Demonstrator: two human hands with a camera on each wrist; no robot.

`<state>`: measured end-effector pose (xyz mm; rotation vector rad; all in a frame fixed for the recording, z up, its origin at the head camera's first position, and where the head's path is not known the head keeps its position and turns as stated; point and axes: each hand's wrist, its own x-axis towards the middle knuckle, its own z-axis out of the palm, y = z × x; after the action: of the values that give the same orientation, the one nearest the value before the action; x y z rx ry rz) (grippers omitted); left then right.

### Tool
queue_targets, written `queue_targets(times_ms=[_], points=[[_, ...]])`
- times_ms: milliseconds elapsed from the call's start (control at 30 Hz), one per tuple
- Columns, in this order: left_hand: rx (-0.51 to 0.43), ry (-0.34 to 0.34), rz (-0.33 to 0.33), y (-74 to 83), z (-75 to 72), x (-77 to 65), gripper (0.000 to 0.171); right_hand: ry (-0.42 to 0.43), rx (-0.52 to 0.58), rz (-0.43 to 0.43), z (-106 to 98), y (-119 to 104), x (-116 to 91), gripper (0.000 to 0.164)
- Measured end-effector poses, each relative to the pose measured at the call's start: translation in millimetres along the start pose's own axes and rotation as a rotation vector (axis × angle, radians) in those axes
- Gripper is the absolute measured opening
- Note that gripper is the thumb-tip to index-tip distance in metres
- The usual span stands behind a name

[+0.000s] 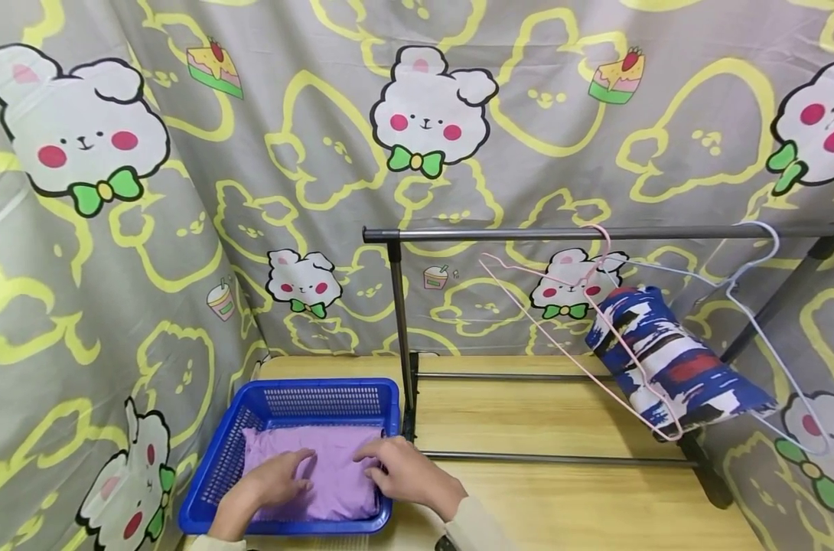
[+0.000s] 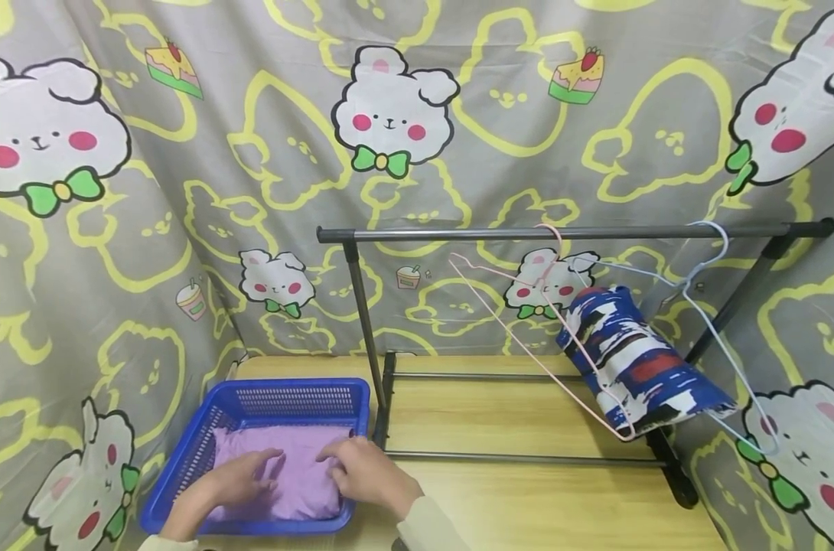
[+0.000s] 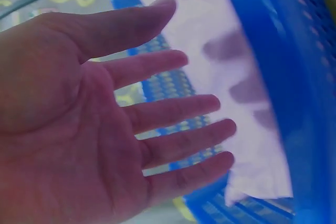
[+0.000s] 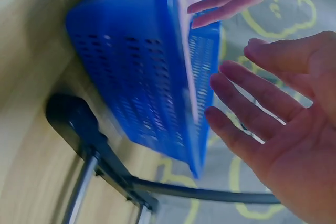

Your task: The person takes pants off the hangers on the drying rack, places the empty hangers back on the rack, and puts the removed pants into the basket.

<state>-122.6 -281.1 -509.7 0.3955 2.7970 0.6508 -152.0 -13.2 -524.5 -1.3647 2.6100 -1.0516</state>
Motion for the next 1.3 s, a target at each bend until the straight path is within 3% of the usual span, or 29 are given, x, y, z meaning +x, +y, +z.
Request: queue_targets(times_ms=[100, 300, 500, 667, 767, 933, 1167, 1300], points=[[0.022, 0.092, 0.034, 10.6, -3.1, -0.1, 0.044, 0.057, -0.038, 0.02, -10.6, -2.9, -6.2, 0.025], [0.015, 0.213, 0.035, 40.9, -13.7, 1.0, 0.04, 0.165, -0.12, 0.131, -32.0, 0.3, -31.9, 0.026], [0.034, 0.396, 0.123, 68.0, -19.7, 2.7, 0.043, 0.27, -0.143, 0.187, -58.9, 0.0, -64.1, 0.028], [0.007, 0.54, 0.187, 94.4, -36.2, 9.3, 0.048, 0.349, -0.208, 0.216, -86.3, -8.0, -84.5, 0.031], [-0.021, 0.583, 0.221, 111.5, -49.3, 15.6, 0.049, 0.418, -0.242, 0.175, -101.8, -11.2, -94.6, 0.036], [-0.073, 0.595, 0.306, 135.0, -64.3, 27.7, 0.048, 0.52, -0.291, 0.124, -125.1, -13.0, -110.2, 0.047], [-0.125, 0.612, 0.405, 154.7, -70.3, 40.9, 0.048, 0.561, -0.348, 0.107, -155.2, -16.2, -127.2, 0.051], [-0.128, 0.654, 0.491, 161.8, -82.3, 51.9, 0.049, 0.566, -0.358, 0.098, -170.6, -18.9, -137.8, 0.055]])
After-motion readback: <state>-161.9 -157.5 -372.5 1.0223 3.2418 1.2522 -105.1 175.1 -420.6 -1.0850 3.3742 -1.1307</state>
